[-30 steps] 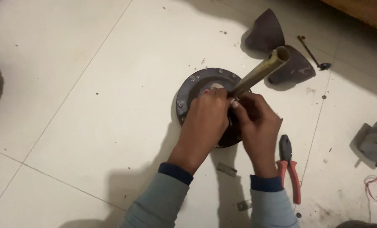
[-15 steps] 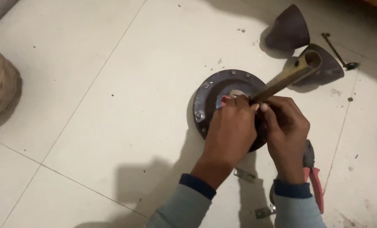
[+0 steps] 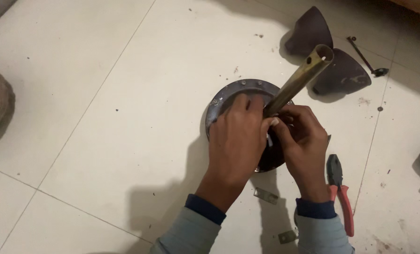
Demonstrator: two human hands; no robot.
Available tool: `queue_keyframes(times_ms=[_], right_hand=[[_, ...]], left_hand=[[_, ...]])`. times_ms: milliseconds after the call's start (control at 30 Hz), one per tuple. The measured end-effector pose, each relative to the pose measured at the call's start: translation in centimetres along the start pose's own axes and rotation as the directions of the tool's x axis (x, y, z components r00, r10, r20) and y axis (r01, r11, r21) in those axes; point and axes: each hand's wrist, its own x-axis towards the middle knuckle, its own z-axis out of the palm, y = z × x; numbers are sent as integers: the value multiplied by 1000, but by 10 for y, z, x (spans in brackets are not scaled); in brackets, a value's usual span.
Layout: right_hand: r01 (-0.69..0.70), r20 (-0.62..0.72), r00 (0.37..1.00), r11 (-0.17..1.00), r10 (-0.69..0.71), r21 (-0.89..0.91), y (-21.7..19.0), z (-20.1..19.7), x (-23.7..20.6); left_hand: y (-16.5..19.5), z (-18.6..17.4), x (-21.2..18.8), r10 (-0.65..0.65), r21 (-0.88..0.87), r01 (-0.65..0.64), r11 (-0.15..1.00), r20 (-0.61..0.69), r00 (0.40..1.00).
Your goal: The person kneels on a tiled floor assembling a vertical metal tube into a round flanged base, positioning small fasteners and wires inside the base and tightening components with pliers, occasionally tapping parts with a hammer and adjusting the tube by hand.
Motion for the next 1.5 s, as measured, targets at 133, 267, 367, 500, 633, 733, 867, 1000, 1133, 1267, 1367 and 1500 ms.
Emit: queue_keyframes(times_ms=[133,267,367,500,633,733,867,1000,1133,1267,1367,1500], right_hand=[[40,5,999,985,-40,-165,-5,-2,1],[84,7,996,904,-89,-420,-12,0,1],[67,9,998,973,-67,-219,-15,2,1],[200,63,980,913,-190,-355,-15,0,1],[61,14,998,919,-61,-390,-13,-2,2],[2,-7,1000,998,-3,-70,-10,-2,3],[-70,-10,998,983,69,-167,-6,-5,3],[71,43,997,997,-69,-42,-2,-8,2],[40,74,997,999,-38,-28,-2,-9,3],[25,112,993,1000,-27,12,-4,-10,5],[-14,93,996,999,11,30,-1,-9,4],[-57,74,996,997,54,42,12,-6,1]], left_hand=[[-2,2,0,36,-138,-38,990,-19,999],[-2,7,2,32,-159,-27,987,28,999],[-1,10,3,31,-139,-22,990,62,998],[2,13,1,68,-121,-65,990,17,998],[1,16,0,66,-110,-64,992,10,998],[0,17,-1,66,-124,-64,990,7,998],[-1,17,-3,73,-122,-70,990,19,997],[-2,17,-2,82,-87,-81,993,12,997],[-6,18,-4,102,-75,-100,992,14,995],[-8,20,-4,152,-45,-153,987,-21,988],[-10,19,-3,124,-79,-123,989,11,992],[-9,18,-4,107,-37,-106,994,15,994]])
